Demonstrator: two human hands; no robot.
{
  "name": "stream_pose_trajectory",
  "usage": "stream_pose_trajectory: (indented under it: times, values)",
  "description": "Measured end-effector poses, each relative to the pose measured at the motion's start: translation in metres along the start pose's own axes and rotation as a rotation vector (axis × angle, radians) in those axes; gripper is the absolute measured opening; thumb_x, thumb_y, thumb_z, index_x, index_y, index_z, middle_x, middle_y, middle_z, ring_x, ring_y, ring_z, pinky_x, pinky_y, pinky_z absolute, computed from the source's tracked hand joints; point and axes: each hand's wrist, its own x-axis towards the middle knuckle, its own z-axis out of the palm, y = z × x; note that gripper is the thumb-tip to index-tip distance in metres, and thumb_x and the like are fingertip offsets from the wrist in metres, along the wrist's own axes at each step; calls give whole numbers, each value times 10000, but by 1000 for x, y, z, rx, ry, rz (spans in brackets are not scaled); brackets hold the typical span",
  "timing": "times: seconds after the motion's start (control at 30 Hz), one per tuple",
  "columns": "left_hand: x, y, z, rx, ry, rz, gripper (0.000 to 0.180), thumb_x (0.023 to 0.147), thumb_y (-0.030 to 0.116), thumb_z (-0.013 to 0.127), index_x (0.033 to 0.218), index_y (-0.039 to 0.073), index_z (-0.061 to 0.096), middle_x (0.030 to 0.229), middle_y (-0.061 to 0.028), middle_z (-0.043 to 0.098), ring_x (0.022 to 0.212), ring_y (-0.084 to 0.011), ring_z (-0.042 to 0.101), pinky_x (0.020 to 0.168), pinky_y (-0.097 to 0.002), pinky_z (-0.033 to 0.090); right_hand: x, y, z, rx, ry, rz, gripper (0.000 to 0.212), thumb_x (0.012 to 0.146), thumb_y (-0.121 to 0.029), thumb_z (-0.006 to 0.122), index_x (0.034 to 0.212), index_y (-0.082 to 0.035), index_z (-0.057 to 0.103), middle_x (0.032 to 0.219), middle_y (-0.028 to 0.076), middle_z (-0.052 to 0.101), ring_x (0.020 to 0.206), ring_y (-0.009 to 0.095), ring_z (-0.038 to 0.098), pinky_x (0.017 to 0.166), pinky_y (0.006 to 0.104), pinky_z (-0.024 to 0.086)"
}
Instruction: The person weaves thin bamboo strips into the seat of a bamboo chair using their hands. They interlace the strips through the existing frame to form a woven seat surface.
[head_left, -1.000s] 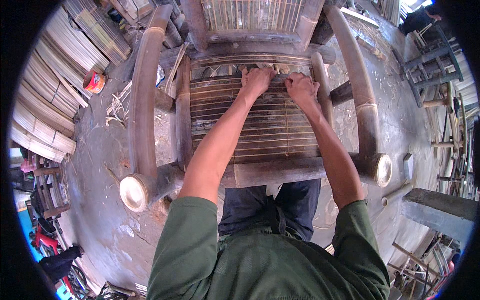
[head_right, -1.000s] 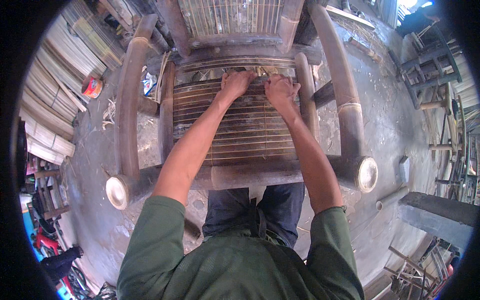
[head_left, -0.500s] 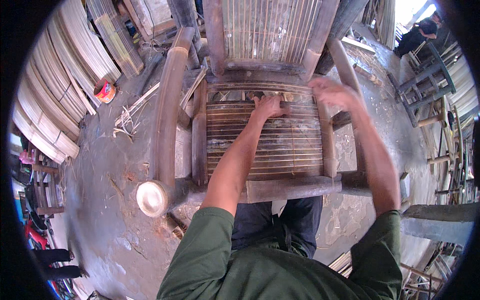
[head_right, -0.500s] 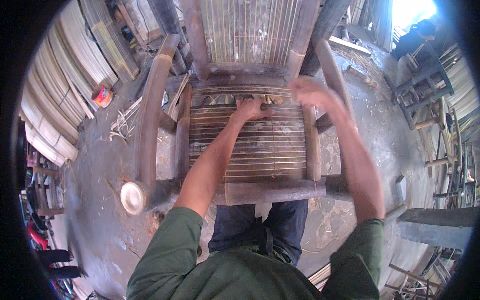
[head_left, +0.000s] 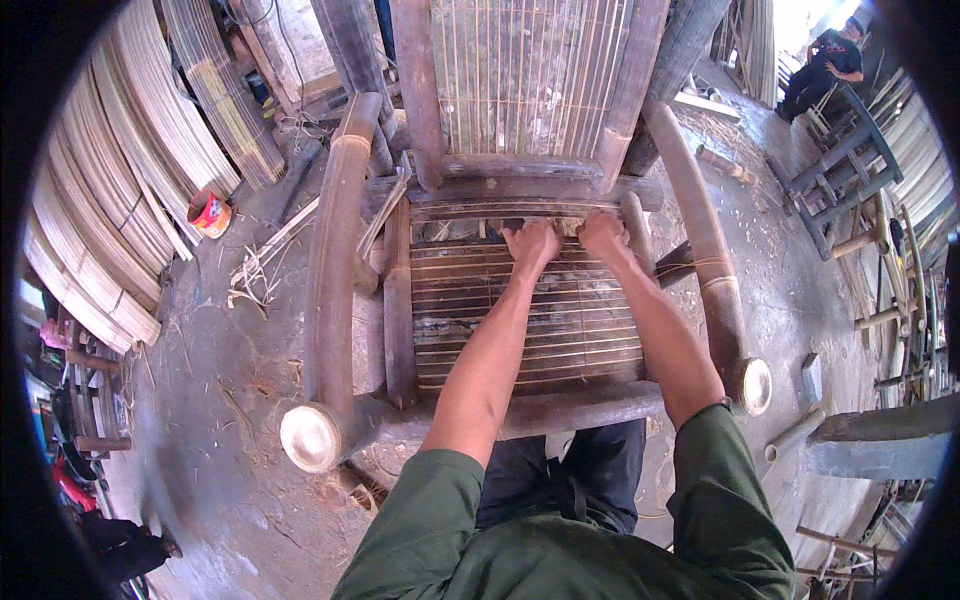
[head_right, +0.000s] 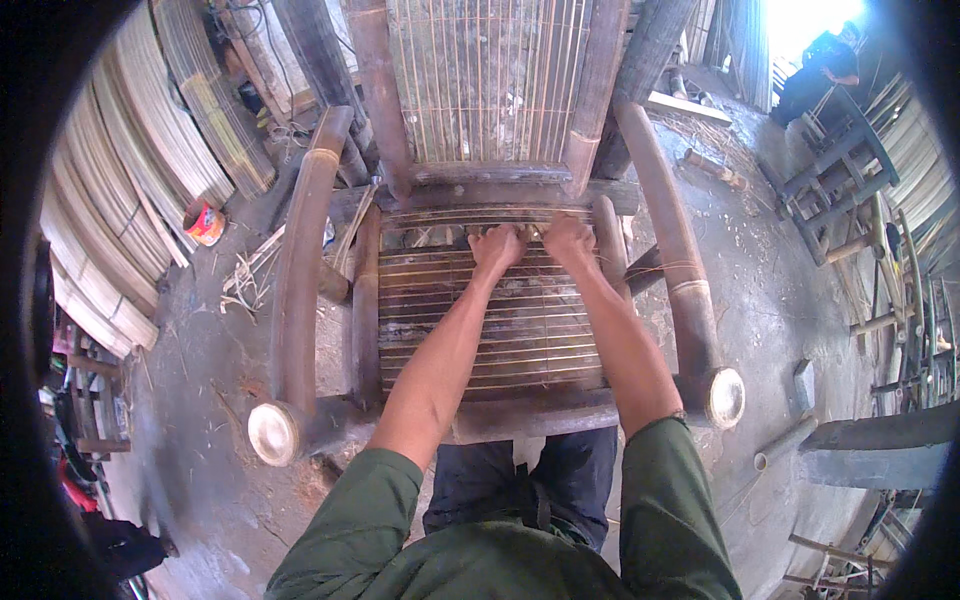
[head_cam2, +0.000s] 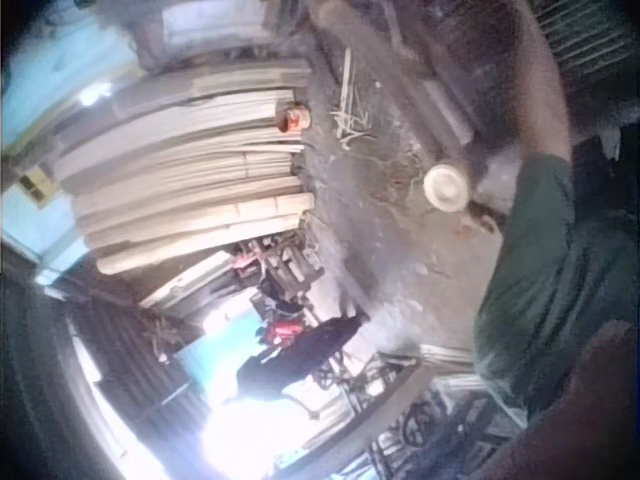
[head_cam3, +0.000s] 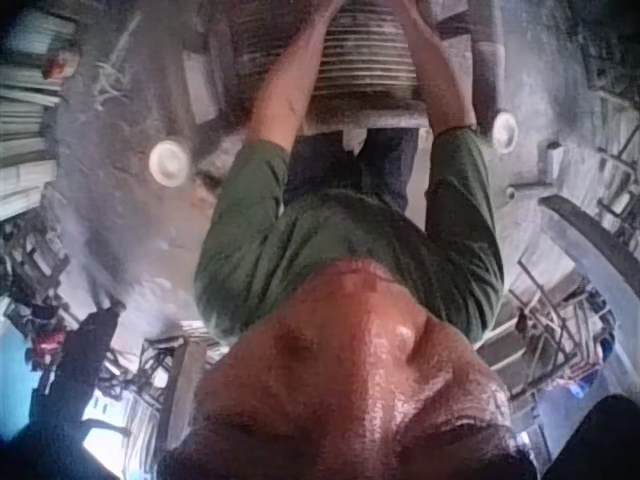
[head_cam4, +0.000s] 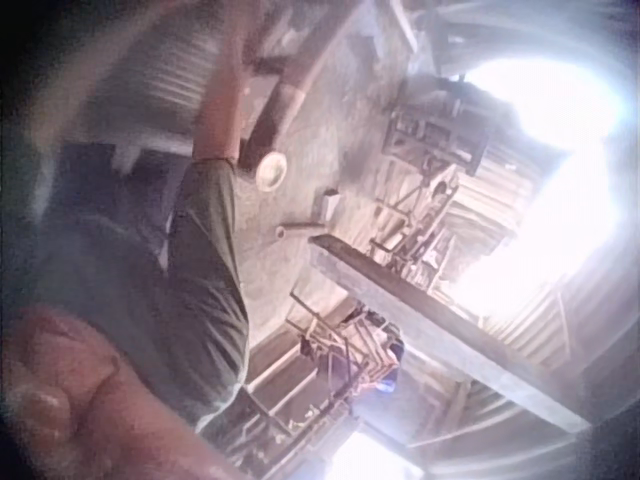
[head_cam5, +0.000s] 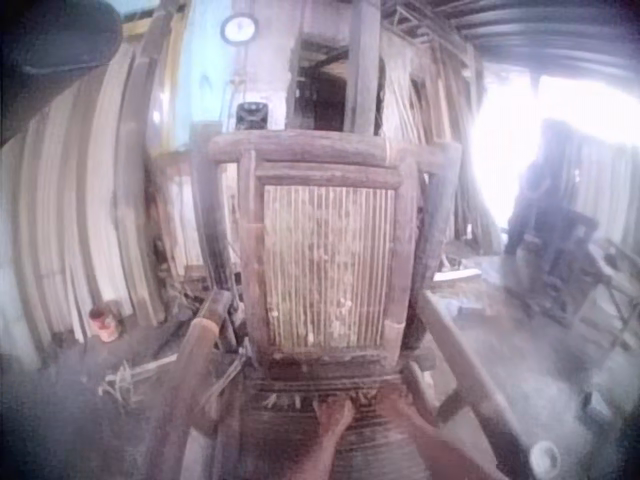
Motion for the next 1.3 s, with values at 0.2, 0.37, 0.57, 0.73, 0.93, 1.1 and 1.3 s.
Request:
stream_pose_trajectory:
  times: [0.2, 0.37, 0.57, 0.73, 0.93, 1.1, 1.3]
  values:
    - [8, -6, 5, -81, -26, 29, 378, 858, 362, 489, 1047, 95, 679, 1095, -219, 647, 1055, -399, 606, 942, -640, 305, 15, -14, -29, 814, -633, 401, 165, 872, -145, 527, 775, -29, 594, 626, 55, 572, 509, 140, 528, 405, 298, 412]
    - [5, -2, -3, -112, -64, -35, 386, 875, 240, 414, 1094, 32, 654, 1203, -159, 612, 1173, -388, 536, 1027, -724, 122, 14, -12, -31, 1076, -862, 543, 134, 872, -151, 536, 783, -51, 553, 614, 24, 526, 455, 119, 465, 363, 270, 355]
    - [9, 8, -2, -101, -125, -8, 497, 899, 405, 406, 1223, 70, 579, 1295, -162, 549, 1239, -398, 469, 1019, -690, 199, 41, 61, -50, 546, -721, 2, 341, 865, -387, 613, 1039, -94, 639, 773, 3, 605, 736, 127, 570, 524, 284, 447]
    - [3, 11, -15, -92, -224, -61, 547, 931, 461, 345, 1277, 83, 537, 1348, -141, 511, 1280, -376, 431, 1059, -667, 167, 91, 98, -226, 620, -513, -388, 426, 848, -349, 619, 1198, -107, 613, 1189, 51, 575, 1004, 163, 537, 881, 320, 454]
    - [10, 6, -1, -109, -83, -62, 565, 935, 475, 326, 1252, 68, 557, 1287, -160, 560, 1252, -380, 461, 1058, -636, 169, 29, 87, -453, 214, -391, -24, 364, 906, -273, 567, 1221, -95, 601, 1082, -7, 606, 695, 45, 424, 590, 192, 342]
    - [2, 3, 5, -153, 64, -10, 417, 909, 381, 418, 1042, 75, 668, 1108, -164, 657, 1090, -337, 598, 1015, -701, 143, -75, 121, -565, -9, -202, 134, 404, 927, -264, 545, 1280, -67, 548, 1206, 105, 577, 1005, 165, 496, 855, 294, 386]
    - [-24, 4, 7, -90, 326, 268, 273, 910, 352, 520, 912, 152, 706, 1015, -94, 677, 1018, -292, 605, 949, -634, 282, -186, 154, -638, -271, -173, 259, 396, 930, -248, 544, 1283, -69, 547, 1205, 114, 582, 1007, 175, 521, 877, 304, 395]
